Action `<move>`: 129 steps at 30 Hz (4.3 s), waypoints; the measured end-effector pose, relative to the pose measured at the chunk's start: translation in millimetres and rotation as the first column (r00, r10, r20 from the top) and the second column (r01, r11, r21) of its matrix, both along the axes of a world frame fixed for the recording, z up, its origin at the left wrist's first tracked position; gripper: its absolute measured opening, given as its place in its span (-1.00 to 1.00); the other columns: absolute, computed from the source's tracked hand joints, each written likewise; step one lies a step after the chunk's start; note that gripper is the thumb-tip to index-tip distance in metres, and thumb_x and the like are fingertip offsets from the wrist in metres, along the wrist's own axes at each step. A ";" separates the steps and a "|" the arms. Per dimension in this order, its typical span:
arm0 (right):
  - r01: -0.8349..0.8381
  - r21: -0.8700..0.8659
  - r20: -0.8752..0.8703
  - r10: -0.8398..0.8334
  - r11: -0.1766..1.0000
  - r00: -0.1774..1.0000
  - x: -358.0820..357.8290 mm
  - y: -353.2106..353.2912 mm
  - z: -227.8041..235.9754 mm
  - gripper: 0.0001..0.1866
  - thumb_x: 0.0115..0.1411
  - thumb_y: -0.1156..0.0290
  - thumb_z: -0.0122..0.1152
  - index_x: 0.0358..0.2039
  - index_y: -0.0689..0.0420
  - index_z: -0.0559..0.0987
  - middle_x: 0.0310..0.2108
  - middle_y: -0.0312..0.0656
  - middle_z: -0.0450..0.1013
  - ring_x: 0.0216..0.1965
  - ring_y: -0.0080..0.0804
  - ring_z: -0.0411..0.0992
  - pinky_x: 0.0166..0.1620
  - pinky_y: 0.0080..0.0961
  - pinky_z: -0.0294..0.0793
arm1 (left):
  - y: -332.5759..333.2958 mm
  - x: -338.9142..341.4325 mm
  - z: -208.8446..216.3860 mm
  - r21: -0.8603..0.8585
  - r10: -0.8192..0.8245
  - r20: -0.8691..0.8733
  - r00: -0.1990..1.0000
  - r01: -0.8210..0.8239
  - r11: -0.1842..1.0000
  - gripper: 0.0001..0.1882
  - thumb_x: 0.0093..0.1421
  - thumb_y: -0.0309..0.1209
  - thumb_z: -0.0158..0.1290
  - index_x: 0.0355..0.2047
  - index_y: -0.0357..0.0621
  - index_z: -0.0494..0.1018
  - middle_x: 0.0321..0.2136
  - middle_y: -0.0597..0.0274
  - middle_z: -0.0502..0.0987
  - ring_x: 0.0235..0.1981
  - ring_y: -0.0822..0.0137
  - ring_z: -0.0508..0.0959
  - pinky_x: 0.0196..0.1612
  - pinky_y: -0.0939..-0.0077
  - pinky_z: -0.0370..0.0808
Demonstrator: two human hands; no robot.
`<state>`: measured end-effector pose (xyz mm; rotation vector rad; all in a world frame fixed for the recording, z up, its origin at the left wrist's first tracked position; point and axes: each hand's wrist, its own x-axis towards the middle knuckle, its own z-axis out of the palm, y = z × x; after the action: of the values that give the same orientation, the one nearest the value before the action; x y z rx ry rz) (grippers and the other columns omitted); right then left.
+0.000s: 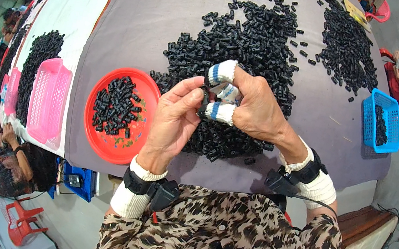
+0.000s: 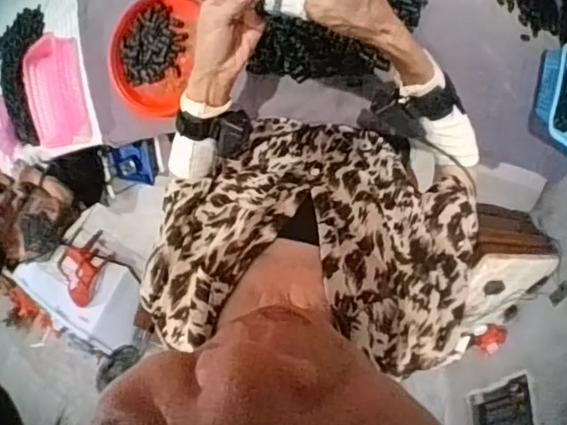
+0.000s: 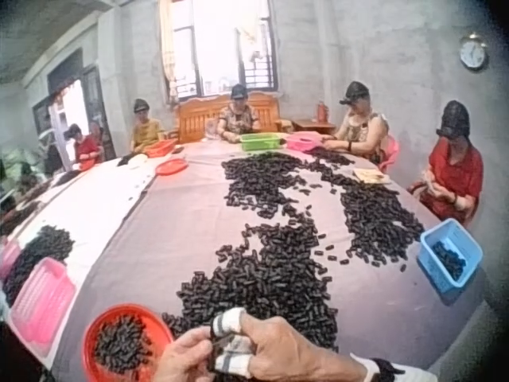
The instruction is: Sorting small black plastic components at a large table in a manufacturing facility.
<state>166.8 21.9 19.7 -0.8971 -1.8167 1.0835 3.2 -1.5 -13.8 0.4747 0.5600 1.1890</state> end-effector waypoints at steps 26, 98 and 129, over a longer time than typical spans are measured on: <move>0.180 -0.277 0.081 -0.164 0.944 0.983 43.3 15.9 -20.1 -0.76 0.01 0.32 0.25 -0.38 0.18 0.46 -0.57 -0.40 0.34 -0.54 -0.67 0.21 -0.46 -0.66 0.24 | -15.9 -110.4 -12.5 0.346 0.467 -0.830 0.304 -0.375 0.860 -0.76 0.10 -0.46 0.06 -0.20 -0.25 0.46 -0.34 0.34 0.48 -0.35 0.56 0.43 -0.29 0.70 0.36; -0.068 -0.147 0.250 0.103 0.987 0.963 8.8 31.8 49.5 -0.63 -0.12 0.23 0.36 -0.43 0.20 0.44 -0.59 -0.32 0.36 -0.53 -0.66 0.26 -0.47 -0.59 0.27 | 24.7 10.9 45.1 0.086 0.012 0.080 0.997 -0.019 0.996 -0.79 0.18 -0.42 -0.02 -0.19 -0.23 0.40 -0.37 0.24 0.51 -0.34 0.46 0.50 -0.23 0.58 0.45; -0.140 -0.047 0.223 0.147 0.989 0.964 10.3 32.1 34.1 -0.64 -0.11 0.20 0.27 -0.54 0.27 0.42 -0.64 -0.11 0.40 -0.58 -0.32 0.38 -0.44 -0.38 0.34 | 23.9 15.0 39.6 0.107 0.033 -0.072 0.997 -0.026 0.994 -0.79 0.18 -0.41 -0.03 -0.20 -0.25 0.39 -0.34 0.25 0.48 -0.33 0.48 0.48 -0.21 0.57 0.47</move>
<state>177.1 54.0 53.8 -0.9505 -2.0845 1.1393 18.2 22.4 25.8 0.6046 0.5704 1.2375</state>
